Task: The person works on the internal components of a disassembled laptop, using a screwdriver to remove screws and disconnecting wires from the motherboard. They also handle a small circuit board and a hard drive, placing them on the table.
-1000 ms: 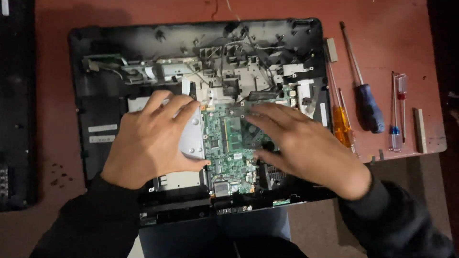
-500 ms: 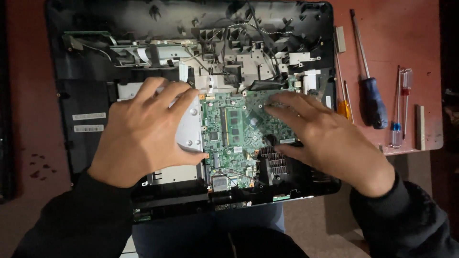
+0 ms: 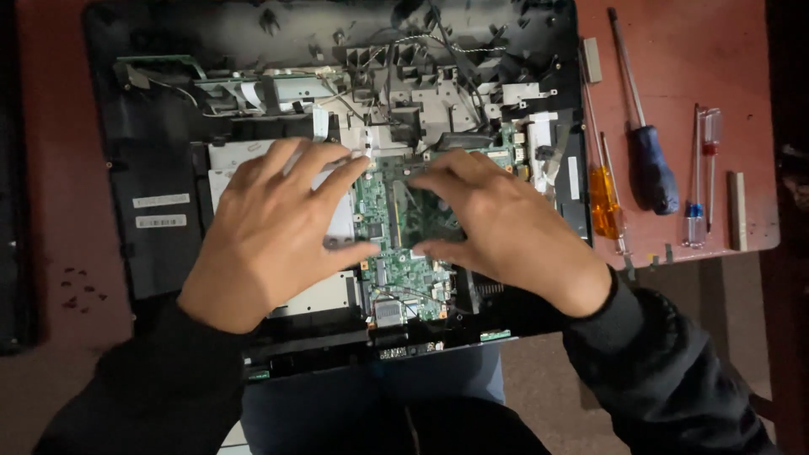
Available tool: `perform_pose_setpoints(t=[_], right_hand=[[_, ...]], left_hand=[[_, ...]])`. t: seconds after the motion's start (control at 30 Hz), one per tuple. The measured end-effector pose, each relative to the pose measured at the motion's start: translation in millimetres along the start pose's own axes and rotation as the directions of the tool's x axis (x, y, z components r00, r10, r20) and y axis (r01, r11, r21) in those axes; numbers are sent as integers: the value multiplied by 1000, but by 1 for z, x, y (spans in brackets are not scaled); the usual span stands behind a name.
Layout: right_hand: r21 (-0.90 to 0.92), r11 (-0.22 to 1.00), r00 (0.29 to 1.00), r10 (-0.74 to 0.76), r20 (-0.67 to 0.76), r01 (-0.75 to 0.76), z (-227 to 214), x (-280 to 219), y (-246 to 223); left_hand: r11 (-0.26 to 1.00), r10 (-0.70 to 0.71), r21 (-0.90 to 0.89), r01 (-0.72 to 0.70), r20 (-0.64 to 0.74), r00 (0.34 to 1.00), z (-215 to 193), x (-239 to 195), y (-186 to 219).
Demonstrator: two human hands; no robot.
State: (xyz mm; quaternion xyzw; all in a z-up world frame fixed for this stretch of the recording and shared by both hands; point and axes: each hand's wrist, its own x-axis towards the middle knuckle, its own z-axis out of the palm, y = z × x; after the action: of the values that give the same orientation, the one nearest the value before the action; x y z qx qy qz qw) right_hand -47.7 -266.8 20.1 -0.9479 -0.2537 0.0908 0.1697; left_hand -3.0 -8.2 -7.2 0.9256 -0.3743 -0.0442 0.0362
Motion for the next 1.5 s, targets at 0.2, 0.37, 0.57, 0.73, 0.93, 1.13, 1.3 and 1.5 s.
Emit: perform_pose_setpoints(t=[0.2, 0.37, 0.57, 0.73, 0.93, 1.13, 1.3, 1.5], right_hand=[[91, 994, 997, -56, -60, 61, -1, 0, 5], [164, 987, 1000, 4, -19, -1, -2, 1, 8], [97, 994, 995, -42, -92, 51, 3, 8, 9], [20, 993, 979, -108, -172, 113, 7, 21, 16], [-150, 977, 972, -173, -157, 150, 4, 27, 25], [-42, 980, 963, -199, -182, 195, -8, 25, 26], [40, 985, 970, -160, -183, 170, -14, 25, 25], [4, 979, 964, -200, -178, 204, -14, 25, 29]], left_hand=[[995, 51, -90, -53, -25, 998, 6, 9, 14], [994, 77, -70, -90, -169, 983, 11, 11, 14], [981, 61, -167, -96, -202, 977, 8, 17, 9], [988, 18, -150, -48, -193, 981, 9, 15, 17], [982, 21, -182, -57, -196, 980, 9, 17, 29], [947, 211, -211, -243, -165, 964, 18, 25, 43], [955, 241, -141, -261, -145, 960, 16, 26, 38], [957, 256, -80, -280, -224, 940, 21, 30, 42]])
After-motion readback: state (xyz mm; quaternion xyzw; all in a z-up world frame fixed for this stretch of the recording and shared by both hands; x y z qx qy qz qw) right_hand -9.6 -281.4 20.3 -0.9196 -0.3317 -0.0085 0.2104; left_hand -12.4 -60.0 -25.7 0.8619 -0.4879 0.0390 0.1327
